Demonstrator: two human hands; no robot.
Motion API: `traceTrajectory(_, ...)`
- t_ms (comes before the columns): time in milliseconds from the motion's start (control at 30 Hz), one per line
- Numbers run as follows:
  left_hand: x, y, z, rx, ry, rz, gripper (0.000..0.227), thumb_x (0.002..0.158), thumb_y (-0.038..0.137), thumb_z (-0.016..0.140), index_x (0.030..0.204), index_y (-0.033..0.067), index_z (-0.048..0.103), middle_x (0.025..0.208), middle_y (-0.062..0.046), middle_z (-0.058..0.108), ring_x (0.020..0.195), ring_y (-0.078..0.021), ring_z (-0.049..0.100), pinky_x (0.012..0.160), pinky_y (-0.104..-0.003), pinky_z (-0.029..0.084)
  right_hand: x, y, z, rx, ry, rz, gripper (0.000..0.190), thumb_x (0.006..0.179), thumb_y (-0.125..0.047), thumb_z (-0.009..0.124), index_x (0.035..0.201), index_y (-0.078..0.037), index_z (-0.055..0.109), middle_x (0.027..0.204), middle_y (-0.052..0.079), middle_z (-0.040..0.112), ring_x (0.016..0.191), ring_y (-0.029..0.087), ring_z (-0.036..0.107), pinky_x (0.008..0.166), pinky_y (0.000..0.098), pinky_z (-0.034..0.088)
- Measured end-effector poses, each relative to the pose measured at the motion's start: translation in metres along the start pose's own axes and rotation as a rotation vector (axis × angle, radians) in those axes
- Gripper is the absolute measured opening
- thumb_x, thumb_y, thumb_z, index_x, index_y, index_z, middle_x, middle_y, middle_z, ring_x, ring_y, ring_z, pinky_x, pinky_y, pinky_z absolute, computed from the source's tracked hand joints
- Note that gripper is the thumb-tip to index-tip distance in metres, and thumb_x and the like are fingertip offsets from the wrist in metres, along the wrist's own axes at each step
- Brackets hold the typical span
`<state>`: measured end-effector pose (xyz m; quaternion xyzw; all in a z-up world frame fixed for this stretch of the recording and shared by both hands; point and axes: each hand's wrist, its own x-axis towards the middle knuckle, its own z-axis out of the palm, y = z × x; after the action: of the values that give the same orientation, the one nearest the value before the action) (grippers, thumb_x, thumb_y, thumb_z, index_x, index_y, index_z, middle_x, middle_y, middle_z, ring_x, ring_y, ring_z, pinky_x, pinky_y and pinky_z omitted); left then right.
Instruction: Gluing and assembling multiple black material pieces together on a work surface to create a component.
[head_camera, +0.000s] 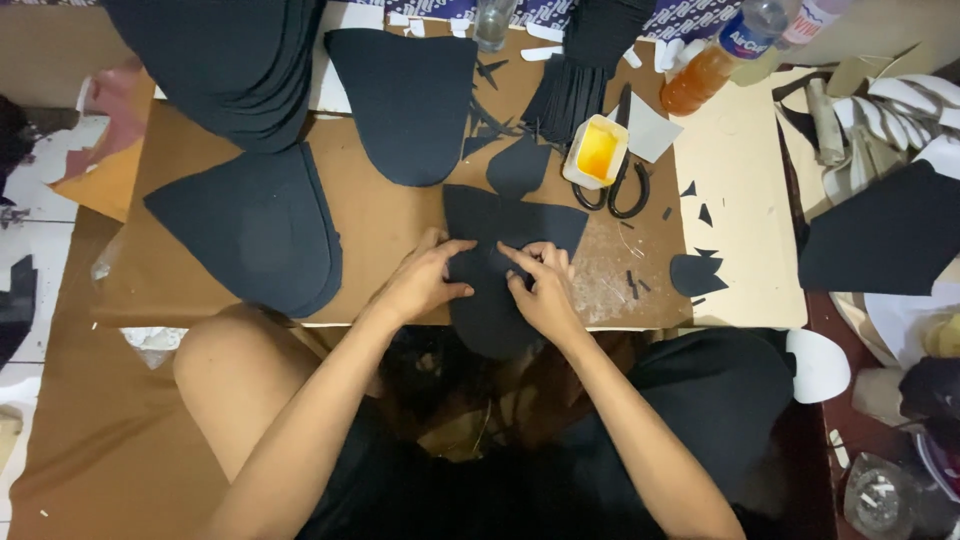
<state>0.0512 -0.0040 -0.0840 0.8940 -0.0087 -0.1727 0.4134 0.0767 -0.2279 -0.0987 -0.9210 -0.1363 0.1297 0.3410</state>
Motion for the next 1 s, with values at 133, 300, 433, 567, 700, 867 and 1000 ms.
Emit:
traceTrajectory(133,0.005,-0.016,0.010,-0.001,0.022,0.005,0.069,0.079,0.028,0.085,0.143,0.0217,0.059,0.136,-0.022,0.051,0.104,-0.0389,0.070,0.093,-0.048,0.056,0.003,0.008,0.009,-0.067,0.033,-0.042,0.045,0.095,-0.018,0.065,0.136,-0.035,0.066,0.113,0.001,0.051,0.115,0.026,0.046,0.098,0.0411,0.031)
traceTrajectory(300,0.007,-0.016,0.012,-0.020,0.016,0.019,0.068,0.080,0.027,0.085,0.142,0.0184,0.059,0.137,-0.022,0.049,0.102,-0.0373,0.070,0.091,-0.047,0.057,0.000,0.006,0.006,-0.027,0.030,-0.035,0.045,0.096,-0.015,0.062,0.135,-0.036,0.066,0.111,0.000,0.048,0.116,0.024,0.045,0.098,0.0387,0.030)
traceTrajectory(433,0.003,-0.008,0.006,0.008,0.011,0.027,0.070,0.079,0.026,0.086,0.143,0.0177,0.058,0.137,-0.022,0.048,0.101,-0.0378,0.070,0.091,-0.049,0.057,0.001,0.013,0.009,-0.020,0.052,-0.031,0.045,0.094,-0.016,0.065,0.135,-0.036,0.066,0.112,0.000,0.049,0.114,0.023,0.045,0.098,0.0386,0.030)
traceTrajectory(567,0.002,-0.001,0.001,-0.019,-0.020,-0.017,0.068,0.082,0.024,0.084,0.145,0.0178,0.058,0.138,-0.022,0.048,0.104,-0.0379,0.069,0.094,-0.048,0.055,0.002,0.010,0.005,0.026,0.042,-0.030,0.046,0.095,-0.015,0.063,0.136,-0.036,0.066,0.111,0.000,0.049,0.113,0.023,0.046,0.098,0.0376,0.030)
traceTrajectory(700,0.003,-0.005,0.003,-0.029,-0.013,-0.008,0.068,0.081,0.023,0.084,0.145,0.0190,0.058,0.137,-0.023,0.049,0.106,-0.0409,0.068,0.095,-0.050,0.055,0.003,0.010,0.006,0.003,0.032,-0.025,0.044,0.096,-0.015,0.063,0.136,-0.034,0.067,0.111,-0.001,0.048,0.112,0.023,0.045,0.098,0.0374,0.030)
traceTrajectory(867,0.006,-0.013,0.008,-0.008,-0.015,-0.005,0.071,0.080,0.027,0.084,0.145,0.0220,0.057,0.140,-0.022,0.048,0.106,-0.0388,0.068,0.097,-0.049,0.055,0.002,0.007,0.007,0.028,0.040,-0.033,0.044,0.096,-0.014,0.062,0.137,-0.032,0.066,0.110,-0.001,0.045,0.111,0.021,0.043,0.097,0.0375,0.028)
traceTrajectory(1000,0.006,-0.012,0.008,-0.024,-0.006,-0.010,0.069,0.081,0.027,0.084,0.145,0.0209,0.058,0.140,-0.022,0.047,0.106,-0.0362,0.069,0.095,-0.047,0.055,0.002,0.009,0.011,-0.006,0.055,-0.030,0.044,0.096,-0.015,0.063,0.135,-0.032,0.067,0.110,-0.001,0.046,0.111,0.021,0.043,0.096,0.0374,0.028)
